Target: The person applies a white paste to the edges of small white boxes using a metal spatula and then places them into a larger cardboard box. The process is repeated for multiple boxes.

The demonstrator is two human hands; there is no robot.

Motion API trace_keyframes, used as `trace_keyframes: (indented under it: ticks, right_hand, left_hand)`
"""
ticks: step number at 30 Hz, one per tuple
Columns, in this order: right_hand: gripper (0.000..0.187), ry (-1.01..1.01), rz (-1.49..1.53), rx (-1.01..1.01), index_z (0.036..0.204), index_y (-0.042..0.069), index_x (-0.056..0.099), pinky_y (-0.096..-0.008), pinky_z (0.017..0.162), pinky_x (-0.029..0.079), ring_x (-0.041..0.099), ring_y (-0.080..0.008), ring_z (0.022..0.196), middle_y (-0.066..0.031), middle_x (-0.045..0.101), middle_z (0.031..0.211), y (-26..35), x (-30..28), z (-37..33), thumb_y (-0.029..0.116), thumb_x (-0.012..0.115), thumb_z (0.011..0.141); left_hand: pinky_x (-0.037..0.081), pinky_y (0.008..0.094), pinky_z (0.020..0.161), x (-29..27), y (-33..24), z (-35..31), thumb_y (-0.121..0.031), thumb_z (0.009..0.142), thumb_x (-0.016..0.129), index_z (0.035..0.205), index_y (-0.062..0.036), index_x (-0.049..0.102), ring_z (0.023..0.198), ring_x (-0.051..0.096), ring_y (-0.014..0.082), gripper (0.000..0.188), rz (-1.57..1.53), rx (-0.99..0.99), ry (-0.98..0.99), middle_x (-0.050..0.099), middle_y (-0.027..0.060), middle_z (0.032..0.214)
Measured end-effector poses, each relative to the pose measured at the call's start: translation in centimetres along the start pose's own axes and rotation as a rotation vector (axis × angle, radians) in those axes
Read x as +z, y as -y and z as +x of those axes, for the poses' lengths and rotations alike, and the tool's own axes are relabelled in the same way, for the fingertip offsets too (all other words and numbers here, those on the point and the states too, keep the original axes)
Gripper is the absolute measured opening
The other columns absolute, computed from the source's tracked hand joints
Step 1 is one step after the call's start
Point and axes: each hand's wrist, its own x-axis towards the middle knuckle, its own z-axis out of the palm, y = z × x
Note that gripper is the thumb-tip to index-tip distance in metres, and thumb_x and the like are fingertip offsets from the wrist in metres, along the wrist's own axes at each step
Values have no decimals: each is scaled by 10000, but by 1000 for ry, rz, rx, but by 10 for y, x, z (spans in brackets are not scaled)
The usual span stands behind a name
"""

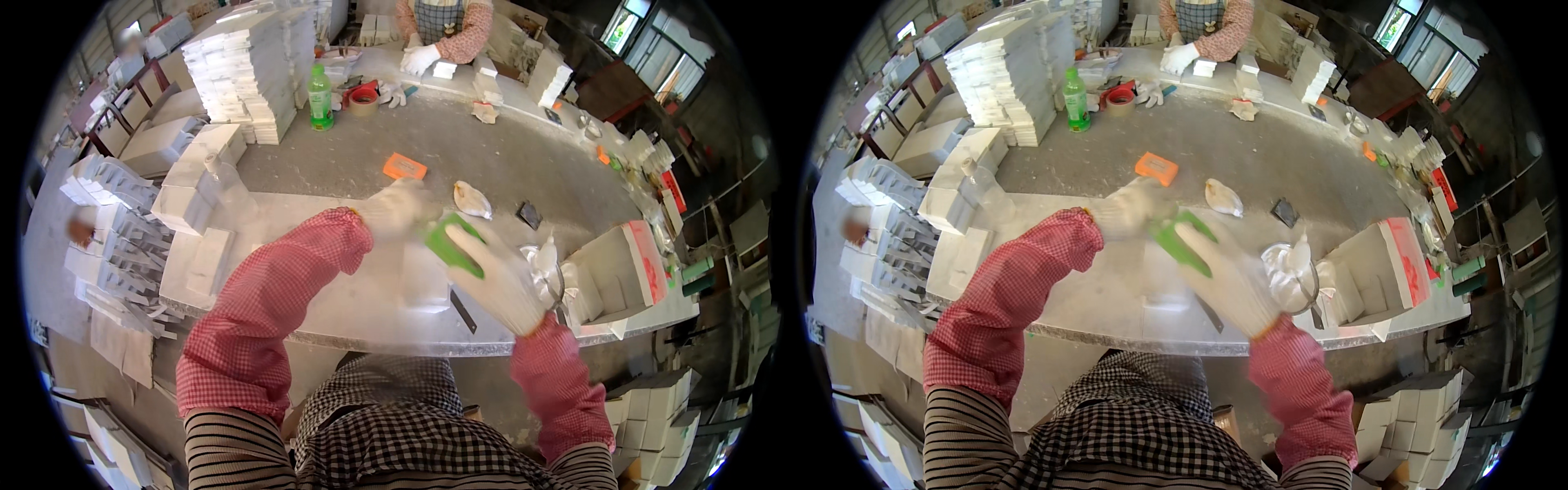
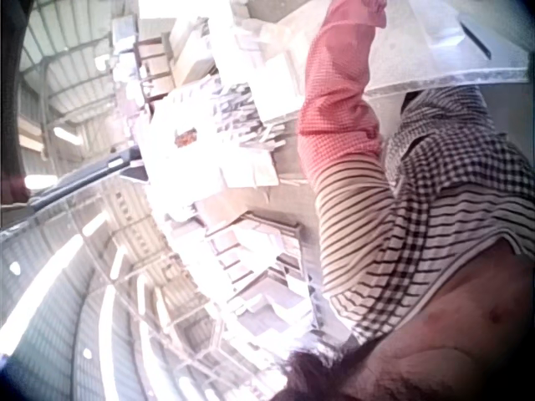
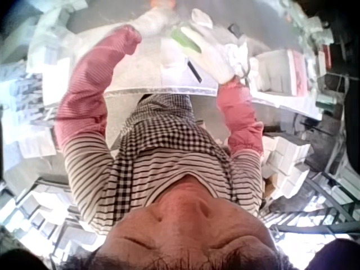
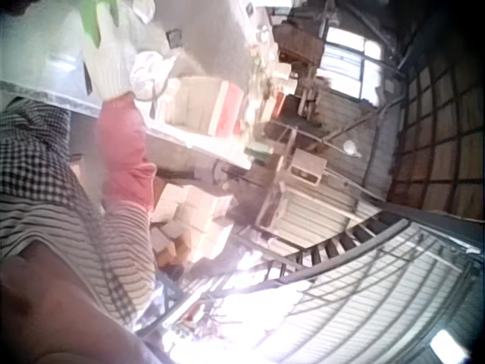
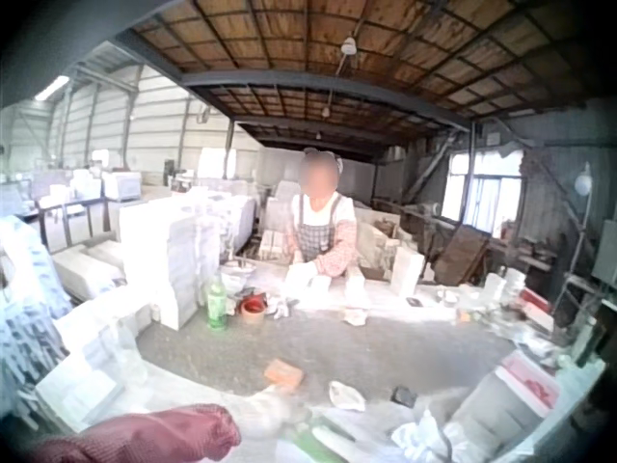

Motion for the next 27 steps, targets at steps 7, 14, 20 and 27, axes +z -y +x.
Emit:
trace_keyframes:
  ticks: [7, 14, 20, 27]
  right_hand:
    - [496, -47, -73, 4, 1324, 165, 659, -424, 792, 577, 691, -356, 973, -138, 663, 1266, 6, -15, -16, 127, 723, 834]
    - [498, 1, -79, 12, 1341, 166, 648, -420, 787, 582, 693, -341, 970, -137, 654, 1280, 7, -9, -1, 146, 721, 849]
    - [533, 0, -155, -10, 1356, 155, 629, -431, 810, 584, 688, -361, 950, -147, 623, 1321, 4, -21, -27, 184, 740, 836]
    - [564, -66, -54, -61, 1325, 146, 648, -434, 821, 576, 680, -351, 928, -139, 634, 1278, -2, -1, 9, 173, 781, 778]
  left_hand:
    - [494, 448, 937, -18, -7, -7, -221, 795, 771, 954, -97, 701, 1061, 612, 339, 214, 37, 138, -38, 675, 85, 1046]
    - [487, 454, 940, -6, 1, -6, -286, 793, 806, 986, -115, 704, 1092, 609, 333, 278, 59, 103, -51, 677, 68, 1021]
    - [491, 456, 936, -7, -3, -5, -300, 811, 795, 966, -112, 704, 1076, 617, 324, 259, 15, 124, -74, 683, 72, 1021]
    - [485, 456, 960, 1, 4, 4, -305, 799, 804, 963, -101, 708, 1097, 605, 335, 279, 99, 32, 73, 681, 84, 1052]
